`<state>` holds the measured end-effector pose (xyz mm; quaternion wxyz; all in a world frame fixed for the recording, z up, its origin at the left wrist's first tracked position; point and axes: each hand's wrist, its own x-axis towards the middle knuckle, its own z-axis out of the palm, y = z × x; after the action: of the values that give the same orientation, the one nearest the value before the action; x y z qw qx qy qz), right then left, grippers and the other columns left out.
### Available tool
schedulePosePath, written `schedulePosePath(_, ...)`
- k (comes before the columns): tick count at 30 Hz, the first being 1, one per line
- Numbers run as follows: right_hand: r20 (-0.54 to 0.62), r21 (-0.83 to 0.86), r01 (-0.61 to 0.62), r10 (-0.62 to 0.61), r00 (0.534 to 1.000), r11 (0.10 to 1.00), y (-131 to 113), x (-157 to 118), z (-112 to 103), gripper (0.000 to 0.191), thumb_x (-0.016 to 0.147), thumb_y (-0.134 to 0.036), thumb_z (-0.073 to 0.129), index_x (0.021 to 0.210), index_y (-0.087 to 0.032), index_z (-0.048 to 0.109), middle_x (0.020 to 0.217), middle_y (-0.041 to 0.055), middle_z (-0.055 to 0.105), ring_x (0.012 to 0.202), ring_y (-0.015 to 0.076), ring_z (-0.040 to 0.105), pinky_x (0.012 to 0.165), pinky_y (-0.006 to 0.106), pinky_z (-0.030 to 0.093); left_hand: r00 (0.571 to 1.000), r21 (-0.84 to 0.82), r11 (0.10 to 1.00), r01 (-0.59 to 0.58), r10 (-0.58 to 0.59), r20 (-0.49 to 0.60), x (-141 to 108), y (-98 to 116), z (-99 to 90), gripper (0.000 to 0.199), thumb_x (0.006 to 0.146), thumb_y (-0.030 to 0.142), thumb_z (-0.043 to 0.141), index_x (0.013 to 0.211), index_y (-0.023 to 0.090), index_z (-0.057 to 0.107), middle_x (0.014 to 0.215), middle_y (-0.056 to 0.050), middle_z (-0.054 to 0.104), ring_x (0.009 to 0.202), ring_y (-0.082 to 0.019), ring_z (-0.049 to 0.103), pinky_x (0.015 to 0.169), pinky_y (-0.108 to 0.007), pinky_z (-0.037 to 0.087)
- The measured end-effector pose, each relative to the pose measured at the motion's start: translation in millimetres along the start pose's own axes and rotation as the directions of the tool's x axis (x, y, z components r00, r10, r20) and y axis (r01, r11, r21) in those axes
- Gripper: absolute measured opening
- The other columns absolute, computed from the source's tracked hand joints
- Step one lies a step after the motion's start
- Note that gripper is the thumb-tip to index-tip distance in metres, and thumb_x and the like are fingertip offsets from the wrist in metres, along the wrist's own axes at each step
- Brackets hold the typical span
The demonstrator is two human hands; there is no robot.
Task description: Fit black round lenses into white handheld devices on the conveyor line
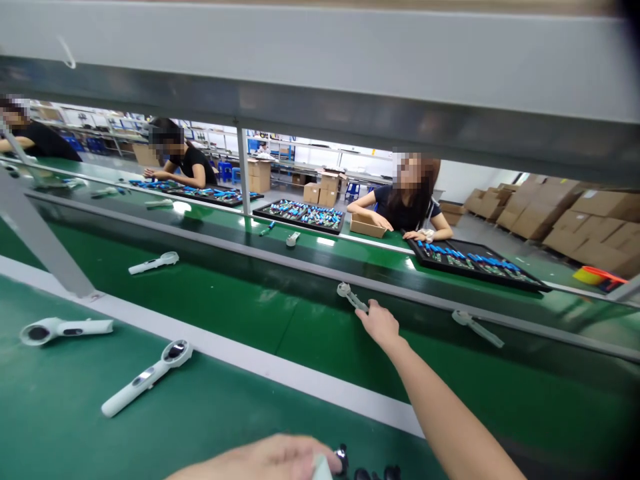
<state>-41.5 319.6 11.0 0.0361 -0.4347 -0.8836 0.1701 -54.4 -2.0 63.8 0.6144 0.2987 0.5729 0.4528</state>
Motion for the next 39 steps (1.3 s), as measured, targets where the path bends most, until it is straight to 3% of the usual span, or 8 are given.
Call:
schedulePosePath(3, 0.01, -0.044, 0.032, -0.032, 0.999, 0.999, -12.3, 4.1, 7.0, 0.032, 0.088, -0.042, 0.051, 0.101, -0.014, 0.059, 0.097, 0.0087, 0.064, 0.09, 0.0211, 0.06, 0.081, 0.04, 0.046, 0.962, 0.431, 0.899, -0.084, 0.185, -0.2, 21.8, 15.0, -35.2, 0.043, 0.084, 0.056, 0.05, 0.114, 0.025, 0.056, 0.093, -0.003, 0.068, 0.084, -0.018, 0.06, 0.078, -0.029, 0.045)
schedulePosePath(6, -0.003, -0.033, 0.071, -0.071, 0.997, 0.997, -21.8, -1.0, 9.7, 0.028, 0.088, -0.039, 0.05, 0.09, -0.014, 0.062, 0.09, 0.0088, 0.066, 0.085, 0.0208, 0.061, 0.076, 0.037, 0.046, 0.77, 0.785, 0.597, 0.165, 0.419, -0.481, 58.0, 21.5, -87.0, 0.036, 0.086, 0.045, 0.051, 0.116, 0.025, 0.052, 0.102, -0.004, 0.065, 0.092, -0.022, 0.061, 0.078, -0.031, 0.044)
schedulePosePath(10, -0.028, 0.043, 0.128, -0.127, 0.992, 0.991, -28.3, -30.1, 3.9, 0.03, 0.087, -0.039, 0.042, 0.073, -0.019, 0.059, 0.079, 0.0089, 0.066, 0.074, 0.022, 0.062, 0.057, 0.029, 0.04, 0.635, 0.801, 0.498, 0.333, 0.51, -0.581, 92.0, 26.8, -135.8, 0.036, 0.082, 0.027, 0.055, 0.117, 0.018, 0.052, 0.114, -0.015, 0.057, 0.106, -0.034, 0.055, 0.089, -0.046, 0.039)
schedulePosePath(14, -0.042, 0.113, 0.215, -0.212, 0.976, 0.97, -29.6, -87.4, 0.5, 0.033, 0.087, -0.043, 0.039, 0.064, -0.023, 0.051, 0.066, 0.0014, 0.061, 0.062, 0.0175, 0.057, 0.052, 0.026, 0.034, 0.594, 0.815, 0.493, 0.306, 0.57, -0.568, 95.1, 29.3, -126.5, 0.042, 0.086, 0.029, 0.05, 0.127, 0.017, 0.045, 0.136, -0.018, 0.041, 0.128, -0.033, 0.035, 0.102, -0.048, 0.028)
schedulePosePath(19, -0.158, 0.205, 0.391, -0.364, 0.918, 0.897, -27.5, -158.3, 11.1, 0.028, 0.086, -0.043, 0.044, 0.069, -0.023, 0.053, 0.055, -0.0014, 0.052, 0.051, 0.0153, 0.049, 0.051, 0.026, 0.032, 0.729, 0.751, 0.659, 0.047, 0.491, -0.476, 69.2, 17.9, -70.8, 0.063, 0.088, 0.054, 0.042, 0.14, 0.021, 0.03, 0.134, -0.014, 0.043, 0.116, -0.028, 0.049, 0.094, -0.039, 0.04)
schedulePosePath(25, -0.222, 0.134, 0.579, -0.545, 0.808, 0.804, -27.9, -204.2, 30.4, 0.023, 0.089, -0.034, 0.041, 0.084, -0.021, 0.059, 0.06, 0.0014, 0.057, 0.048, 0.0171, 0.054, 0.049, 0.028, 0.033, 0.878, 0.182, 0.974, -0.138, 0.205, -0.433, 50.8, -9.5, -37.8, 0.063, 0.085, 0.056, 0.044, 0.134, 0.018, 0.029, 0.092, -0.004, 0.056, 0.068, -0.015, 0.058, 0.063, -0.03, 0.048)
schedulePosePath(32, 0.236, 0.393, 0.401, -0.512, 0.826, 0.828, -33.0, -222.5, 12.8, 0.029, 0.09, -0.042, 0.039, 0.109, -0.025, 0.051, 0.065, -0.0017, 0.06, 0.059, 0.0191, 0.058, 0.057, 0.028, 0.036, 0.878, 0.016, 0.979, -0.204, 0.191, -0.439, 36.2, -16.3, -31.1, 0.043, 0.073, 0.018, 0.057, 0.113, 0.021, 0.042, 0.073, 0.006, 0.046, 0.061, -0.009, 0.048, 0.056, -0.022, 0.04)
schedulePosePath(39, 0.216, 0.571, 0.246, -0.432, 0.876, 0.784, -22.2, -205.1, -3.5, 0.034, 0.092, -0.048, 0.031, 0.072, -0.024, 0.043, 0.059, -0.0034, 0.048, 0.056, 0.0145, 0.045, 0.055, 0.025, 0.033, 0.988, -0.477, 0.868, -0.137, 0.084, -0.131, 21.1, -17.6, -32.3, 0.049, 0.069, 0.025, 0.067, 0.11, 0.023, 0.039, 0.094, -0.001, 0.052, 0.06, -0.008, 0.054, 0.051, -0.021, 0.041)
